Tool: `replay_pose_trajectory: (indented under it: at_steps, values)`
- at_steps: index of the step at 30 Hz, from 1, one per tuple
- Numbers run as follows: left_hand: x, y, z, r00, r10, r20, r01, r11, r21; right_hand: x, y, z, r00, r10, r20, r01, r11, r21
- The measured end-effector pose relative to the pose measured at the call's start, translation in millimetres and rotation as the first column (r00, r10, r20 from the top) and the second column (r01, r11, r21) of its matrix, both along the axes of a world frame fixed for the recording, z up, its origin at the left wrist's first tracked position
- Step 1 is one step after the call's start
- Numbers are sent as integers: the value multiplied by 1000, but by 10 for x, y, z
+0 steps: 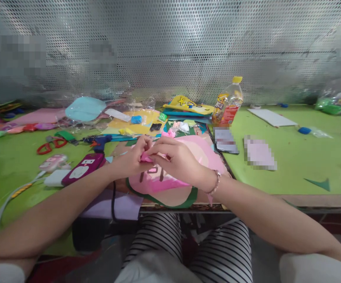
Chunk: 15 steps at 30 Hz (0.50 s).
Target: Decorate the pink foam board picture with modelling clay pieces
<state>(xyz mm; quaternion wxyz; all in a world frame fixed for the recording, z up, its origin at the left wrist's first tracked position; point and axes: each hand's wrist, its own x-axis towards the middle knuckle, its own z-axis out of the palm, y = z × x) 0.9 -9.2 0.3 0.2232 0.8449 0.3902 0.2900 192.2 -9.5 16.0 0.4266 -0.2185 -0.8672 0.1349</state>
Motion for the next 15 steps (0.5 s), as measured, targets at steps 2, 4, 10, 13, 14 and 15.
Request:
replay_pose_trajectory:
  at_steps: [2,4,10,13,14,15]
  values:
    - [-8,4,-27,997,72,4,-72,995,65,30,-17,37,995,-100,-7,100,995,28]
    - [-20,11,-47,987,159,4,-158,978,135,85,24,71,981,-195,15,195,981,4]
    - [-14,6,-65,980,187,-62,-166,954,248,138,188,60,974,-74,215,122,968,-218]
    - [-18,-14,-55,957,246,-154,-193,936,296,108,197,35,984,-27,177,89,933,-349]
    - [-24,-19,-50,945,269,-186,-201,927,318,103,196,31,985,-17,169,82,919,-386]
    - [-30,-23,-45,934,284,-216,-203,921,332,100,195,30,986,-8,166,77,906,-416]
